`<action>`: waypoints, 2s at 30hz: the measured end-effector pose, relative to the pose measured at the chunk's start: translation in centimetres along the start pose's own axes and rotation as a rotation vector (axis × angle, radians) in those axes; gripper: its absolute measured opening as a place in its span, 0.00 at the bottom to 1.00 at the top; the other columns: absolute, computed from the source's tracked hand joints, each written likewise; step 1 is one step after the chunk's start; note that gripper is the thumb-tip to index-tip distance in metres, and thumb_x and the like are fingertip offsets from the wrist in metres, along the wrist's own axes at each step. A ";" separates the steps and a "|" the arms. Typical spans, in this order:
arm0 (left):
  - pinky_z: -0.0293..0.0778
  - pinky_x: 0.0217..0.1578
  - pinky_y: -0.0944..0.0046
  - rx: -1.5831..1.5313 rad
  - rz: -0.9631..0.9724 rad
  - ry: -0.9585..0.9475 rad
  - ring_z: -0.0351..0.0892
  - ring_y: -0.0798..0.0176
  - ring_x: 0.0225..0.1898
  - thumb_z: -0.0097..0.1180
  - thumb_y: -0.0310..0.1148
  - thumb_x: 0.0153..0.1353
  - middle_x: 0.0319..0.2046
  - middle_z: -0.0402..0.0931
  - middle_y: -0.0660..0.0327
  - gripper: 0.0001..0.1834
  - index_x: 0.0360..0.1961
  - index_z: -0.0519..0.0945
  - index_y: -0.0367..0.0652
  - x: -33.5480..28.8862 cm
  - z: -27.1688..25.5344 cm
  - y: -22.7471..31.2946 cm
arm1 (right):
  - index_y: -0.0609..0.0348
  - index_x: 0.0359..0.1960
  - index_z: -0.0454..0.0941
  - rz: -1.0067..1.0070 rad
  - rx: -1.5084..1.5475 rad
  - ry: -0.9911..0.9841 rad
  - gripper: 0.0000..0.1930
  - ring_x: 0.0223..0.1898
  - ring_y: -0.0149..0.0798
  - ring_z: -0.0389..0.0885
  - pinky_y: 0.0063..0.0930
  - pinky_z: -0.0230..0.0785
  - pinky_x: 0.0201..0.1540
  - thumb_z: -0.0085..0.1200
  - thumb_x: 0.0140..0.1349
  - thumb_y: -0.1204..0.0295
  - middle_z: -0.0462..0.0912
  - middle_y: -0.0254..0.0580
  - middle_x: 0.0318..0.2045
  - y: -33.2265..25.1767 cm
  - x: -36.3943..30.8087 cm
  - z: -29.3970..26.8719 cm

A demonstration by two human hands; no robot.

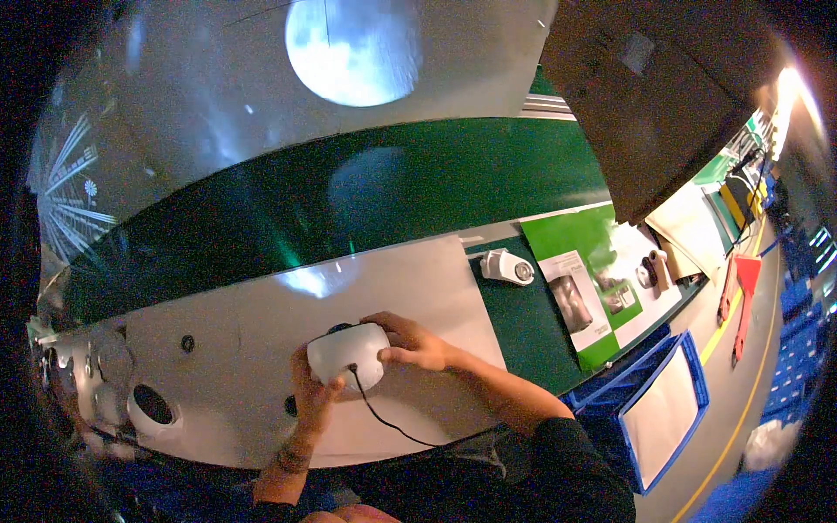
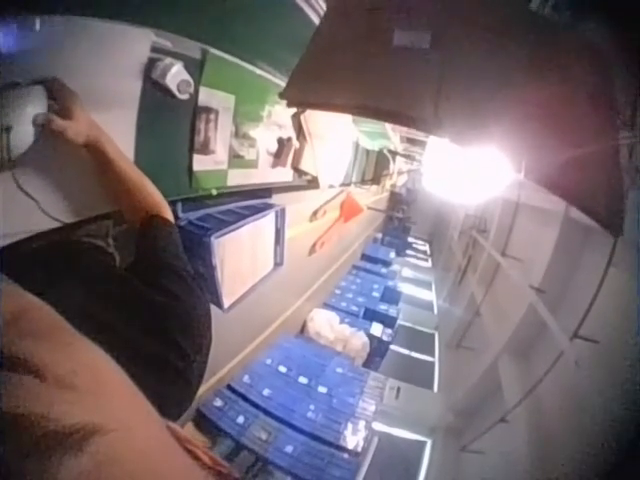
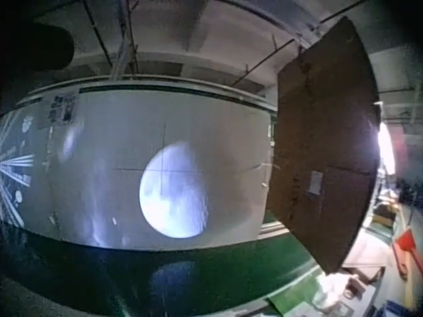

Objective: Testing small spherical light projectors by plugging them in and checking their pattern output at a factory assembly station.

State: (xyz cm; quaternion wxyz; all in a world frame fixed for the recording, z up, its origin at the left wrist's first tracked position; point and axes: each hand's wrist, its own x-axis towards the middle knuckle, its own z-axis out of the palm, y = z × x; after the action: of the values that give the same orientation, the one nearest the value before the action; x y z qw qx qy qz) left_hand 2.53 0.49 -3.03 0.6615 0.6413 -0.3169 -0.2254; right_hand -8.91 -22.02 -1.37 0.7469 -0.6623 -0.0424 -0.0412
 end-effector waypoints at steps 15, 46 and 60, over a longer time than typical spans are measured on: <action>0.75 0.55 0.58 -0.406 -0.129 -0.215 0.70 0.58 0.59 0.74 0.46 0.55 0.59 0.66 0.52 0.50 0.68 0.57 0.35 1.8 -0.6 -0.2 | 0.69 0.67 0.60 0.064 -0.101 0.182 0.49 0.66 0.47 0.66 0.43 0.60 0.68 0.74 0.50 0.54 0.69 0.53 0.63 1.4 -1.5 0.4; 0.66 0.62 0.47 0.175 0.365 -0.152 0.63 0.41 0.65 0.74 0.57 0.49 0.64 0.60 0.44 0.56 0.70 0.59 0.38 2.1 -2.5 0.5 | 0.69 0.64 0.60 0.007 -0.362 0.306 0.60 0.58 0.43 0.70 0.38 0.61 0.63 0.68 0.42 0.30 0.70 0.49 0.56 1.5 -1.2 1.3; 0.59 0.69 0.44 0.371 0.248 -0.179 0.51 0.33 0.72 0.82 0.48 0.37 0.70 0.52 0.38 0.69 0.75 0.49 0.40 1.4 -2.5 1.2 | 0.56 0.52 0.77 -0.546 -1.203 0.348 0.31 0.58 0.58 0.73 0.51 0.69 0.58 0.73 0.41 0.71 0.74 0.54 0.55 -1.7 -0.9 5.5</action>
State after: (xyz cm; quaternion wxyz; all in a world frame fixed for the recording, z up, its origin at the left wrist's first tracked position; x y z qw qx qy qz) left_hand 5.19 1.36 -1.61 0.5243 0.6854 -0.4864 -0.1364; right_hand -10.03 -16.74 0.91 0.2074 -0.9115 -0.0570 -0.3505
